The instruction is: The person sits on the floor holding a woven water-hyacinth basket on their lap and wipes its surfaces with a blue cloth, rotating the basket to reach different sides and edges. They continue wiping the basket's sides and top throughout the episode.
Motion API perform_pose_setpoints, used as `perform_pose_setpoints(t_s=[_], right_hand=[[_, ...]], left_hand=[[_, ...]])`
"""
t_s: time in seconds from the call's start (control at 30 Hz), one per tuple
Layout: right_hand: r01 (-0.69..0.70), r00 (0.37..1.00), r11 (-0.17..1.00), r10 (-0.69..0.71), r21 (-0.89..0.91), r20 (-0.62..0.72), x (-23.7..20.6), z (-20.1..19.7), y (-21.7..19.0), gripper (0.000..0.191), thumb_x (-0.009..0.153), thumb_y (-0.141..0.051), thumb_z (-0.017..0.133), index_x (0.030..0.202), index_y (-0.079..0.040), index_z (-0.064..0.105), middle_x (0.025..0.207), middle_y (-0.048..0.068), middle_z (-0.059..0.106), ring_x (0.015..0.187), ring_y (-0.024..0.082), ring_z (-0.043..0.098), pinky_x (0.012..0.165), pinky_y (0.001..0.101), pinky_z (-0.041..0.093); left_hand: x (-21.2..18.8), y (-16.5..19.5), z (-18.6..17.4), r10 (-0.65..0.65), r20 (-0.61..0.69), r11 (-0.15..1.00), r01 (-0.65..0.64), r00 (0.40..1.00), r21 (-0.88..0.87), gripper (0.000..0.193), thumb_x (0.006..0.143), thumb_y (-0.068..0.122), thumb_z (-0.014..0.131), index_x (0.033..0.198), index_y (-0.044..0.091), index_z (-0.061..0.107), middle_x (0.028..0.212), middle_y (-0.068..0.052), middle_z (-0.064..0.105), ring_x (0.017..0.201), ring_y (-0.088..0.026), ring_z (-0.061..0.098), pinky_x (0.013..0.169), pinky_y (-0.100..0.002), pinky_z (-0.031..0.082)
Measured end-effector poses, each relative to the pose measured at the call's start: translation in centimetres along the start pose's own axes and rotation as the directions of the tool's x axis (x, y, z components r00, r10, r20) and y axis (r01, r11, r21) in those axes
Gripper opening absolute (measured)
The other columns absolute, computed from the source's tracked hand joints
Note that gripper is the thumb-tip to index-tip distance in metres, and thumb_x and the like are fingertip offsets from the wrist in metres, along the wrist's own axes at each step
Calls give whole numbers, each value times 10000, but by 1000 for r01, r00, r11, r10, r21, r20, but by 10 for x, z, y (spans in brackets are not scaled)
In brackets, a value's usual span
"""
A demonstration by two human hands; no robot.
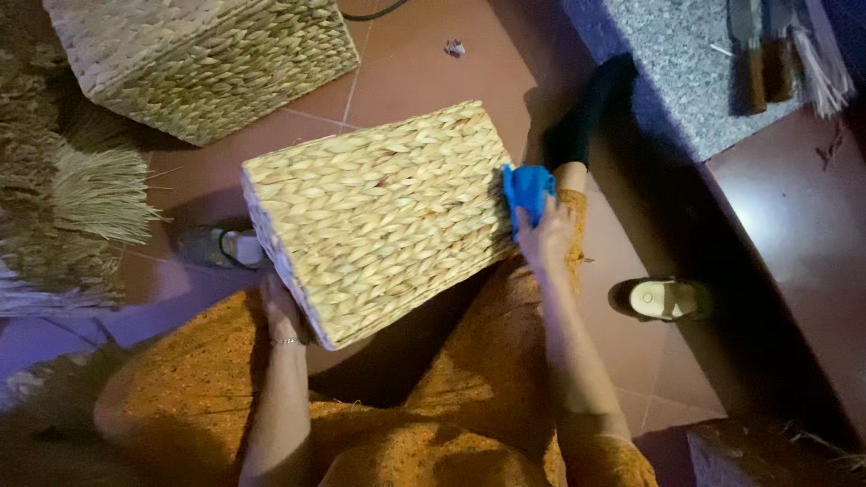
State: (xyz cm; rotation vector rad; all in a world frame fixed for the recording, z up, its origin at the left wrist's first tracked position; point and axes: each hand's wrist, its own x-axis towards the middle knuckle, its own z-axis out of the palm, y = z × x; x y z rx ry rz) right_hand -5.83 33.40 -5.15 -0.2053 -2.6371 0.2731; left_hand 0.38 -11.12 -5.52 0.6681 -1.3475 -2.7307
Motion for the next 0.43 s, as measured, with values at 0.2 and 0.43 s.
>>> perform_pose_setpoints(t_s=[0.2,0.43], right_hand=[[123,965,935,-192,333,181,-48,-39,-155,385,787,-93,722,1161,-107,628,874,153,566,737,292,532,479,443,423],[510,787,608,-615,608,-46,-54,-64,-164,290,830,-68,714,1110,-133,674,853,106,577,700,235,550,517,351,439]], left_hand=[[-11,30,35,-9,-12,994,10,1000,108,809,1004,667,320,1572,93,367,1605,-79,436,1423,-255,476,1190,-397,373],[-25,55,53,22,-114,929,21,993,369,867,957,641,491,1602,90,306,1580,-117,436,1422,-305,448,1152,-448,407]])
